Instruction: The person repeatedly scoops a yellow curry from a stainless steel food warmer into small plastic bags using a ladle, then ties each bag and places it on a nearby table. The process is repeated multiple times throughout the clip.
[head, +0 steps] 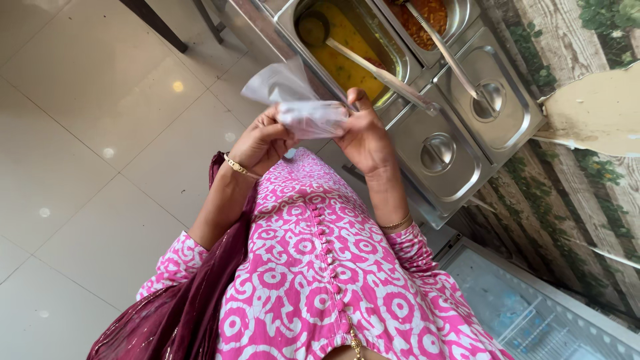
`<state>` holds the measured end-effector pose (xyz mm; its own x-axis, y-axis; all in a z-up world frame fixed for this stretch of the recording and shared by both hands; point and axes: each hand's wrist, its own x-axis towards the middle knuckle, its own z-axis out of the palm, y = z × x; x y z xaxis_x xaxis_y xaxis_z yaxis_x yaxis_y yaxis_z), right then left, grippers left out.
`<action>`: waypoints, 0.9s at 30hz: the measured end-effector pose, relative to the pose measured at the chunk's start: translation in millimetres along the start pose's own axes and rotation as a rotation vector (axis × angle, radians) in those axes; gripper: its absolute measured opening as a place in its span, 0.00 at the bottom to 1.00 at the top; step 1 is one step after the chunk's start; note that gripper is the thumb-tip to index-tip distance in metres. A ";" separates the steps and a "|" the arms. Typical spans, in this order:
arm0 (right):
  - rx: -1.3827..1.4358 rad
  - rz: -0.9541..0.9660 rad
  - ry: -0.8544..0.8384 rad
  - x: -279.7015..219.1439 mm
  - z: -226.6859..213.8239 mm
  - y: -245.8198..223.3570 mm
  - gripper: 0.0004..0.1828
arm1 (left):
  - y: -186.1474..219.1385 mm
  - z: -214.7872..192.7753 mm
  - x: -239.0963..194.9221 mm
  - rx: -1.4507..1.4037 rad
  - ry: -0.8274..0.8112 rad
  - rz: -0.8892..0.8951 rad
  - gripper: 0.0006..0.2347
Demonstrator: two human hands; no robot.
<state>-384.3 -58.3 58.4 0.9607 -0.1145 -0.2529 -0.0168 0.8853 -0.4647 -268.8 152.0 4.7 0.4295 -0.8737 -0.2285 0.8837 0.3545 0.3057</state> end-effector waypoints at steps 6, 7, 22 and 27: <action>-1.276 -0.272 0.296 7.7 11.8 3.9 0.21 | -21.3 55.5 15.6 0.639 0.178 0.286 0.21; -1.417 -0.406 0.310 11.0 13.3 4.0 0.18 | -20.9 63.5 18.6 1.003 0.343 0.330 0.20; -1.956 -0.776 0.121 10.7 17.8 -11.4 0.17 | 9.4 68.8 18.0 2.010 0.275 0.788 0.14; -1.920 -0.755 -0.018 -1.3 21.9 4.8 0.16 | -15.3 93.1 21.6 1.827 0.227 0.728 0.20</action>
